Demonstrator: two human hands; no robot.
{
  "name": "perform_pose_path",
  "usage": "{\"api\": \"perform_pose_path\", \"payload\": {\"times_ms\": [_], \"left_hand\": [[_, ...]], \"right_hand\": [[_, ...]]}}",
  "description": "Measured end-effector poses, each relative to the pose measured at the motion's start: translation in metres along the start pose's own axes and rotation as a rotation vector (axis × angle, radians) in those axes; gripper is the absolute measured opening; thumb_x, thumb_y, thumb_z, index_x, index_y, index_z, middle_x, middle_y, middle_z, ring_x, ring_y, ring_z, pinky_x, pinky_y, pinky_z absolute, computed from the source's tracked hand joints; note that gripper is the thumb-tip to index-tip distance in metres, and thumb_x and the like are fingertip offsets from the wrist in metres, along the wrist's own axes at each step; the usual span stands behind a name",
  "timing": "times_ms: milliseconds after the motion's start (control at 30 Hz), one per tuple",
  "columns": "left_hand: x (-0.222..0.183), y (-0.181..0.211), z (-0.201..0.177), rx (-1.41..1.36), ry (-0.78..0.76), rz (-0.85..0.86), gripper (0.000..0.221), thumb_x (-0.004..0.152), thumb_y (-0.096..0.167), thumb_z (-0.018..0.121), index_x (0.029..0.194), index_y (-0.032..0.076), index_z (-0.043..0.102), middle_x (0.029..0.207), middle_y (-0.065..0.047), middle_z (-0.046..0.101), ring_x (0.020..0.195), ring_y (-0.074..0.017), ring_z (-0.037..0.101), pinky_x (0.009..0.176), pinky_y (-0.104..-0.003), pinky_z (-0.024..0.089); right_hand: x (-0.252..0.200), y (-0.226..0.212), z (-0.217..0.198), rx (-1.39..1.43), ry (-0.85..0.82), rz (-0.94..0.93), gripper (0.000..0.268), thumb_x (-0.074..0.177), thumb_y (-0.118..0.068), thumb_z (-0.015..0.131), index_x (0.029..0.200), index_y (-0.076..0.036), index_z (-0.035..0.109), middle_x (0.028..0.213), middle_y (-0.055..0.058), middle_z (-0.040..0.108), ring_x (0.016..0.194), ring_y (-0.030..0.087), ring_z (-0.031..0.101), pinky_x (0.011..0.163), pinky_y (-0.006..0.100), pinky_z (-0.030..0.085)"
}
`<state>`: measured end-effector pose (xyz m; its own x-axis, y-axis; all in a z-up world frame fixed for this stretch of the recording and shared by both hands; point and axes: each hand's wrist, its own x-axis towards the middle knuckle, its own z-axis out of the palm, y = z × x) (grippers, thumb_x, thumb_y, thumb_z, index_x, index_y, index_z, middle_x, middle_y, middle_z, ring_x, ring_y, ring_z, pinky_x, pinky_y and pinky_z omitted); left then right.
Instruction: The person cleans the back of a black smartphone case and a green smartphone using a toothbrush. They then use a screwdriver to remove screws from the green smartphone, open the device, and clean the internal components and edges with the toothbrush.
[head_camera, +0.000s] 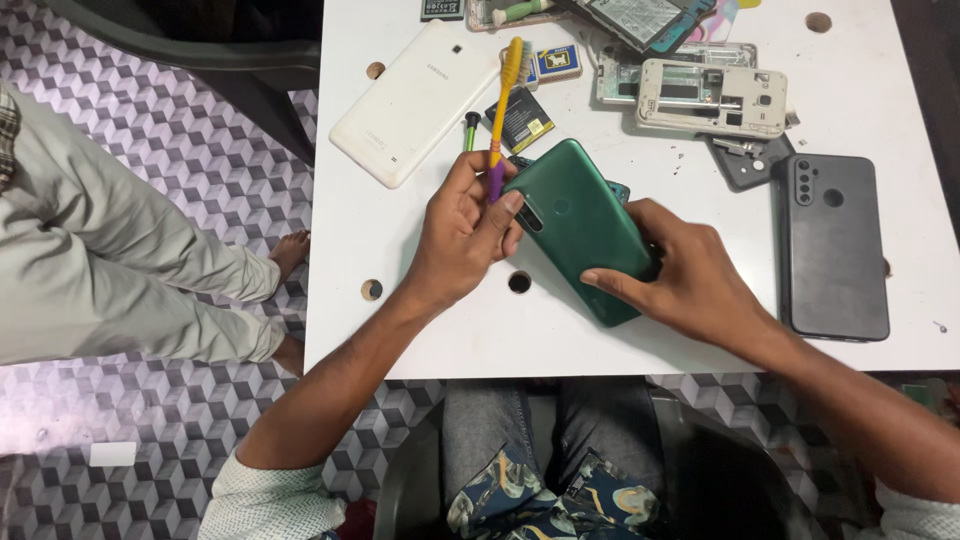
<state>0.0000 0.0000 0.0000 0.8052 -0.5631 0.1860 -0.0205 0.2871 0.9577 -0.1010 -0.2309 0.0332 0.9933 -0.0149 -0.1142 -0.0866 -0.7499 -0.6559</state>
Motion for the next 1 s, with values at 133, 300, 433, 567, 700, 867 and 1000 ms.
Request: {"api": "perform_pose_path", "payload": {"times_ms": [133,300,433,567,700,867,1000], "left_hand": [[0.0,-0.002,-0.002,-0.037,-0.017,0.021,0.022,0.109,0.006,0.056,0.126,0.004,0.042,0.095,-0.007,0.057,0.064,-0.0066,0.056,0.05,-0.021,0.038],[-0.001,0.005,-0.009,0.292,0.052,0.201,0.021,0.115,0.01,0.053,0.133,0.003,0.043,0.099,-0.007,0.065,0.073,-0.0082,0.059,0.061,-0.024,0.047],[-0.007,0.023,-0.017,0.889,0.251,0.474,0.031,0.113,0.013,0.058,0.141,0.001,0.051,0.086,-0.006,0.064,0.069,-0.011,0.064,0.059,-0.029,0.051],[-0.009,0.032,-0.012,1.246,0.085,0.52,0.03,0.103,0.019,0.067,0.131,0.008,0.068,0.083,-0.007,0.069,0.064,-0.0149,0.067,0.053,-0.032,0.053],[-0.007,0.029,-0.005,1.342,0.122,0.538,0.026,0.102,0.019,0.071,0.124,0.007,0.07,0.075,-0.004,0.064,0.056,-0.0133,0.064,0.047,-0.031,0.05],[-0.009,0.026,-0.004,1.451,0.048,0.629,0.018,0.102,0.018,0.071,0.117,0.008,0.071,0.069,-0.002,0.057,0.051,-0.0124,0.059,0.044,-0.031,0.048],[-0.012,0.021,-0.001,1.548,0.058,0.658,0.014,0.103,0.019,0.071,0.114,0.011,0.072,0.07,-0.001,0.057,0.05,-0.012,0.059,0.042,-0.031,0.047]], "right_hand": [[0.013,-0.002,0.002,0.256,-0.091,-0.044,0.049,0.088,-0.034,0.078,0.12,0.002,0.069,0.087,0.015,0.077,0.076,0.018,0.069,0.065,0.032,0.055],[0.017,0.001,0.007,0.437,-0.121,-0.152,0.064,0.093,-0.032,0.067,0.144,0.002,0.049,0.104,0.014,0.073,0.088,0.014,0.067,0.072,0.029,0.055],[0.018,0.007,0.006,0.446,-0.118,-0.127,0.065,0.092,-0.033,0.065,0.145,0.002,0.049,0.1,0.016,0.074,0.087,0.019,0.072,0.071,0.031,0.057],[0.019,0.013,0.005,0.457,-0.094,-0.096,0.068,0.091,-0.034,0.066,0.146,0.003,0.047,0.104,0.017,0.074,0.091,0.02,0.072,0.074,0.032,0.057],[0.02,0.017,0.005,0.494,-0.095,-0.145,0.069,0.092,-0.033,0.066,0.147,0.004,0.045,0.109,0.017,0.073,0.097,0.019,0.071,0.08,0.032,0.057],[0.018,0.017,0.004,0.484,-0.114,-0.155,0.068,0.093,-0.032,0.066,0.148,0.003,0.047,0.104,0.014,0.074,0.091,0.016,0.068,0.076,0.029,0.055],[0.018,0.015,0.005,0.438,-0.116,-0.078,0.066,0.091,-0.032,0.067,0.146,0.001,0.05,0.091,0.01,0.071,0.073,0.013,0.06,0.062,0.028,0.048]]}}
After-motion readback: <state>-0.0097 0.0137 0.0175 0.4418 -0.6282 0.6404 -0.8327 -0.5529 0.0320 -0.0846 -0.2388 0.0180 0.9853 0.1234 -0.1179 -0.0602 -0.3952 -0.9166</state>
